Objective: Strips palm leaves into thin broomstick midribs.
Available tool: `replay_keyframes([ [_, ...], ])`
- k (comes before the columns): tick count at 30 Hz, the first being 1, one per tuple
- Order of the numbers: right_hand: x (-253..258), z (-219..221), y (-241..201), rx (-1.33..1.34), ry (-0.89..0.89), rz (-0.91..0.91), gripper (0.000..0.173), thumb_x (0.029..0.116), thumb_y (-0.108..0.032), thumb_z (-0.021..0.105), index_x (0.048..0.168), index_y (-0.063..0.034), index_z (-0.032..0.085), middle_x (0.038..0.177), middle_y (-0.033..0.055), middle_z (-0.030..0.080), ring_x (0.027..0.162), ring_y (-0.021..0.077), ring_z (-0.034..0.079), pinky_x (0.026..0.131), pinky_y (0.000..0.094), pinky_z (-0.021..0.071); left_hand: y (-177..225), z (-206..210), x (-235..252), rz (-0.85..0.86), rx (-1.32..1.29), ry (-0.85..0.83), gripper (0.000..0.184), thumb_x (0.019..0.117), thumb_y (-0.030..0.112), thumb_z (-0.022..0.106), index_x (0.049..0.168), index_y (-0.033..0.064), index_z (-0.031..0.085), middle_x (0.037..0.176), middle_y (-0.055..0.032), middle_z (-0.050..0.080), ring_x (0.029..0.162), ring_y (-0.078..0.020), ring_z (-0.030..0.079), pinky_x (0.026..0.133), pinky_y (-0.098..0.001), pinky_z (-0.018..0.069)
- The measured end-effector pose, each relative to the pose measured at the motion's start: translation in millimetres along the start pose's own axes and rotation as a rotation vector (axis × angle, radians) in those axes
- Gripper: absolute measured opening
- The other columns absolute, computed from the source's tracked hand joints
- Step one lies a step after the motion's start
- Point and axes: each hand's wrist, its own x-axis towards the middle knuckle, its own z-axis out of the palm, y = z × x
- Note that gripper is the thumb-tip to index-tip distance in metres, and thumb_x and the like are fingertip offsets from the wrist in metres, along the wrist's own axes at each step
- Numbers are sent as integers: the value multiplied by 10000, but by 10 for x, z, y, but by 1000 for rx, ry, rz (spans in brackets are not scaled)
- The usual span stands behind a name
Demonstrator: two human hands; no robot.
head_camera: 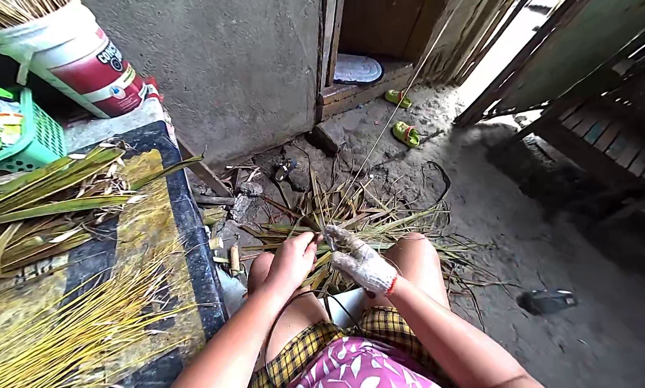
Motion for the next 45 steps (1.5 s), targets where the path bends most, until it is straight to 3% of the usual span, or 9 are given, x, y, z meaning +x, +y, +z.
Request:
replay_keyframes([
  [3, 77, 149, 33, 146, -6, 68, 543, 992, -165, 584, 1510, -94, 439, 906, 33, 639, 604, 84, 557, 536, 249, 490, -1, -28, -20, 2, -21, -35, 290, 1091, 196, 449, 1107, 7, 668, 841, -84, 682, 688, -145, 679, 700, -338, 588],
  [6, 105, 142, 63, 257, -13, 99, 491, 994, -160, 572, 1469, -82, 472, 775, 13, 592, 576, 101, 551, 521, 259, 490, -12, -34, -14, 19, -7, -69, 294, 1089, 215, 460, 1111, 21, 679, 847, -71, 683, 689, -129, 666, 700, -320, 576],
  [17, 154, -192, -149, 361, 183, 70, 337, 1027, -154, 485, 1343, -70, 562, 686, 3, 539, 526, 101, 515, 505, 271, 485, 41, -66, -82, 154, 80, 10, 347, 1092, 207, 443, 1279, 57, 694, 1202, -108, 724, 1118, -175, 682, 1030, -363, 502],
  [21, 301, -647, -161, 428, 447, 21, 274, 1076, -188, 455, 1320, -104, 546, 684, -6, 531, 523, 94, 507, 500, 264, 481, 61, -95, -95, 139, 111, -12, 346, 1098, 215, 431, 1273, 75, 694, 1185, -99, 720, 1015, -177, 699, 960, -367, 535],
  [25, 339, -896, -126, 472, 562, -33, 171, 1095, -237, 439, 1131, -123, 561, 680, -4, 552, 508, 104, 534, 476, 267, 505, 7, -60, -73, 166, 142, 34, 354, 1095, 227, 439, 1276, 74, 703, 1196, -99, 729, 1036, -188, 711, 972, -380, 541],
  [33, 57, -56, -141, 230, 178, 38, 505, 1028, -153, 495, 1524, -84, 428, 740, 26, 556, 550, 121, 523, 514, 294, 487, 21, 53, -96, 160, 237, 189, 345, 1051, 243, 533, 1306, 90, 708, 1210, -126, 725, 1099, -277, 704, 966, -474, 546],
  [36, 33, 270, -37, 256, 107, 26, 471, 1018, -147, 539, 1475, -56, 464, 762, 18, 584, 563, 104, 550, 513, 263, 495, 9, 134, -123, 223, 305, 283, 270, 1017, 201, 574, 1122, 21, 746, 1028, -167, 723, 935, -322, 720, 834, -503, 576],
  [40, 123, 129, -95, 393, 239, -9, 348, 1032, -119, 499, 1365, -21, 520, 691, 5, 546, 532, 102, 529, 498, 269, 488, -39, 162, -119, 334, 401, 438, 284, 1038, 210, 574, 1220, 90, 756, 936, -146, 736, 832, -305, 737, 749, -459, 602],
  [45, 211, -531, -150, 526, 477, -88, 301, 1068, -171, 427, 1329, -114, 567, 659, -15, 527, 512, 91, 502, 493, 262, 474, -101, 133, -86, 413, 413, 535, 255, 1017, 192, 594, 1180, 116, 774, 864, -115, 725, 776, -274, 726, 709, -421, 604],
])
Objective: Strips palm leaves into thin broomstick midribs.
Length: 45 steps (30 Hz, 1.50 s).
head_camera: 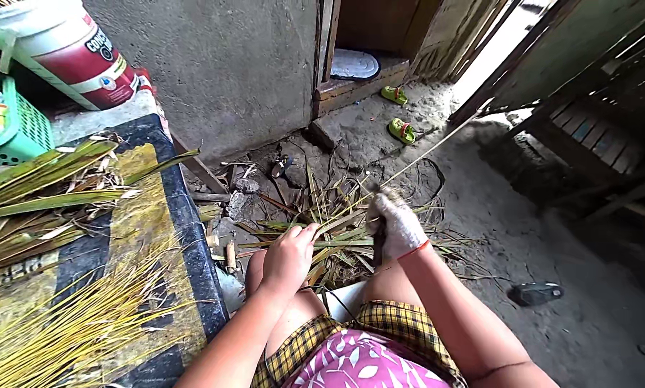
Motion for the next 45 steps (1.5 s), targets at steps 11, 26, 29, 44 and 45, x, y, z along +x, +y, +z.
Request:
replay_keyframes([
  [11, -244, -153, -23, -20, -43, -26, 312, 1067, -173, 409, 1356, -78, 478, 717, 11, 559, 562, 122, 558, 535, 296, 522, -27, -221, 83, -117, -114, -196, 317, 1063, 282, 534, 1211, 113, 758, 1114, -113, 759, 1004, -277, 741, 883, -508, 583],
  [26, -752, -219, -73, 167, -291, 18, 318, 1016, -96, 482, 1327, -58, 536, 691, -32, 554, 545, 86, 549, 510, 257, 506, 381, -1042, -997, -34, 132, -148, 345, 1026, 255, 518, 1065, 45, 789, 952, -108, 779, 841, -244, 762, 754, -449, 615],
  [29, -748, -300, -117, 199, -251, 8, 295, 1013, -97, 503, 1304, -59, 530, 693, -19, 570, 549, 90, 569, 520, 241, 517, 393, -1238, -1106, -75, 185, -208, 379, 1045, 315, 503, 1074, 69, 789, 966, -95, 780, 852, -234, 760, 752, -455, 607],
  [44, -1184, 10, -244, 152, -336, -13, 316, 991, -83, 529, 1300, -18, 525, 750, -41, 595, 595, 59, 584, 563, 238, 535, 984, -830, -720, 10, 272, 40, 273, 961, 90, 520, 1024, 96, 786, 889, -62, 765, 777, -213, 753, 651, -402, 608],
  [45, -1104, -40, -265, 188, -288, -4, 299, 997, -88, 519, 1289, -30, 550, 723, -26, 589, 565, 76, 571, 527, 248, 521, 976, -868, -719, 0, 286, 36, 275, 961, 96, 514, 1008, 101, 785, 886, -58, 765, 775, -212, 752, 643, -401, 606],
])
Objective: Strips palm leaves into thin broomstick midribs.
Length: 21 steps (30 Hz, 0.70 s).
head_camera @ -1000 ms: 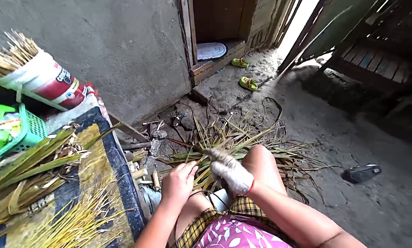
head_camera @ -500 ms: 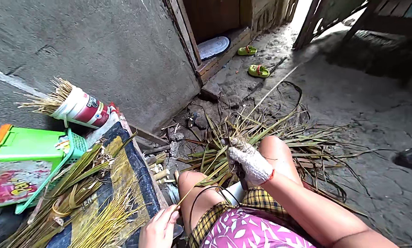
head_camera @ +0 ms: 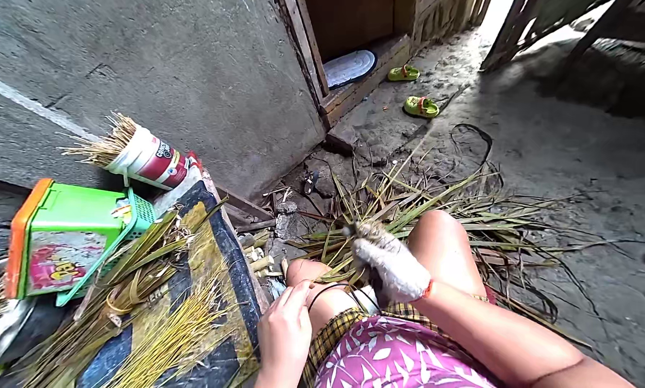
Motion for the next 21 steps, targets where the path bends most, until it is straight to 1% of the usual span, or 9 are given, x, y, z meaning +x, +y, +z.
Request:
replay_keyframes([
  [4, 279, -361, -221, 61, 203, -32, 245, 1063, -141, 445, 1266, -106, 579, 690, -15, 562, 546, 83, 550, 527, 247, 512, -114, -102, -68, -24, 25, -33, 281, 969, 131, 503, 983, 116, 783, 868, -44, 765, 744, -198, 750, 605, -405, 596],
  [7, 366, -455, -245, 75, 263, -108, 182, 1065, -141, 426, 1142, -99, 585, 651, -3, 561, 522, 99, 557, 514, 257, 525, -120, -123, -114, -48, 11, -60, 289, 956, 128, 494, 979, 123, 782, 861, -35, 764, 721, -198, 744, 577, -413, 582],
  [8, 360, -430, -220, 80, 262, -113, 175, 1068, -147, 421, 1137, -102, 576, 647, -4, 563, 518, 101, 560, 509, 259, 528, -118, -121, -120, -62, 6, -68, 290, 958, 129, 490, 982, 123, 779, 860, -37, 762, 716, -203, 742, 568, -419, 577],
  [10, 286, -335, -148, 45, 182, -82, 231, 1070, -153, 428, 1267, -110, 541, 685, -11, 563, 546, 102, 563, 525, 265, 527, -111, -120, -114, -88, -6, -86, 292, 975, 137, 490, 996, 122, 780, 884, -48, 770, 734, -215, 749, 581, -442, 580],
  [12, 146, -172, -21, -68, 3, -27, 372, 1007, -146, 475, 1373, -84, 506, 702, -17, 568, 550, 92, 560, 519, 267, 516, -84, -103, -101, -82, -14, -82, 296, 970, 133, 490, 999, 124, 784, 883, -45, 771, 741, -207, 750, 595, -430, 588],
  [14, -21, 3, 140, -218, -218, 44, 510, 977, -157, 534, 1477, -65, 490, 781, 9, 620, 589, 96, 582, 539, 271, 522, -39, -80, -96, -68, -34, -73, 300, 958, 119, 489, 1009, 121, 785, 886, -43, 771, 743, -196, 748, 604, -413, 592],
  [17, -168, 165, 341, -249, -423, 118, 439, 986, -166, 563, 1416, -82, 545, 861, -4, 649, 651, 66, 599, 587, 240, 527, -13, -56, -84, -94, -103, -98, 299, 964, 131, 490, 1012, 114, 784, 868, -44, 768, 729, -186, 742, 613, -414, 591],
  [19, -151, 166, 377, -195, -403, 103, 381, 979, -148, 564, 1351, -65, 578, 828, -12, 638, 633, 65, 595, 572, 239, 525, -57, -62, -100, -144, -177, -158, 304, 997, 172, 473, 1018, 140, 774, 830, -8, 744, 687, -128, 695, 621, -365, 570],
  [21, -71, 97, 307, -148, -313, 85, 380, 980, -130, 549, 1352, -57, 563, 815, -11, 631, 612, 74, 587, 551, 251, 524, -126, -78, -125, -192, -245, -205, 314, 1023, 211, 457, 1015, 157, 766, 766, 26, 695, 604, -73, 607, 580, -301, 522],
])
